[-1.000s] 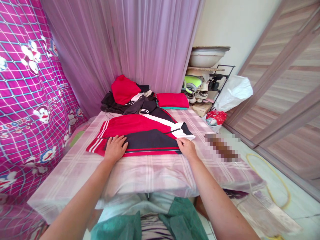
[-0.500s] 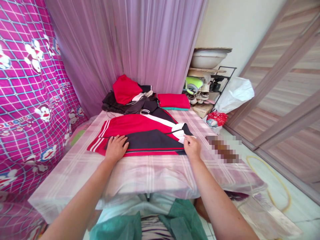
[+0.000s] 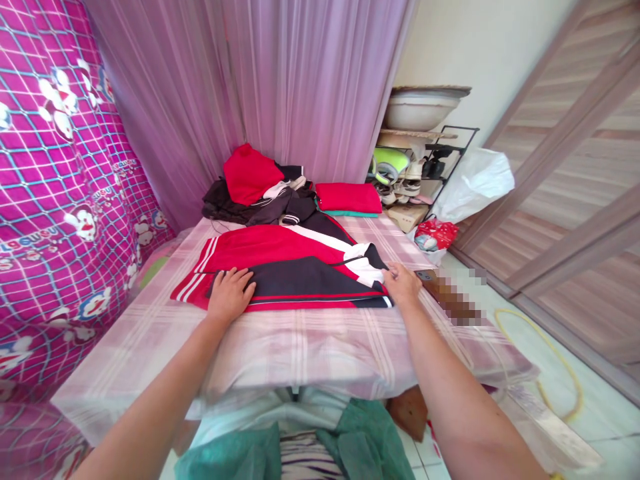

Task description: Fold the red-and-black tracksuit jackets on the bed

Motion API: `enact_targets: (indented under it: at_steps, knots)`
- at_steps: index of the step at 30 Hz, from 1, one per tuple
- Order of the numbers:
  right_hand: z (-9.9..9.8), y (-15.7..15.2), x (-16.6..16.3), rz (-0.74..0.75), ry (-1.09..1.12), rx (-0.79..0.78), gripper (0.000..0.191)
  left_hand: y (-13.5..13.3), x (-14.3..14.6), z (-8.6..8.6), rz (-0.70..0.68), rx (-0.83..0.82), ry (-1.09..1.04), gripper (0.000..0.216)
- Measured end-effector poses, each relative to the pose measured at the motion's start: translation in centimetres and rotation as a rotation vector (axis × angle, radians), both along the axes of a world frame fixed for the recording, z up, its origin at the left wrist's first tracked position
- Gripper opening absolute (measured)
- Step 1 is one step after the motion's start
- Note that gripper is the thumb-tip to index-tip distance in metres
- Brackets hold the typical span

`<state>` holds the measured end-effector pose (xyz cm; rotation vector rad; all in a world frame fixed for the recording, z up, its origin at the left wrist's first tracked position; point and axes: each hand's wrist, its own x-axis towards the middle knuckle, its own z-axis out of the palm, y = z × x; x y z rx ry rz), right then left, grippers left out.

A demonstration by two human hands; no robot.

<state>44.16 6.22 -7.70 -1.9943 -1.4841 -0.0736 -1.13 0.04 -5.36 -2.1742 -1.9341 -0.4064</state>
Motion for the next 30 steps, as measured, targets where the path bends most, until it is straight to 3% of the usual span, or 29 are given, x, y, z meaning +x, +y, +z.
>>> enact_targets:
  at_steps: [11,19,25,30]
  knots:
    - [0.1,-0.4,-0.2,-0.012,-0.054,0.006,0.031,0.0,0.0,-0.2,-0.002,0.02,-0.009,0.047]
    - [-0.3,-0.9,0.2,-0.011,-0.019,0.243,0.035,-0.1,0.0,-0.2,-0.014,0.03,-0.042,0.046]
    - [-0.6,-1.3,-0.3,0.172,-0.063,0.121,0.033,-0.1,0.1,0.1,-0.007,0.002,-0.013,0.048]
    - [-0.7,-0.9,-0.3,0.191,-0.199,-0.007,0.035,-0.1,0.0,0.0,-0.006,0.016,-0.006,0.048]
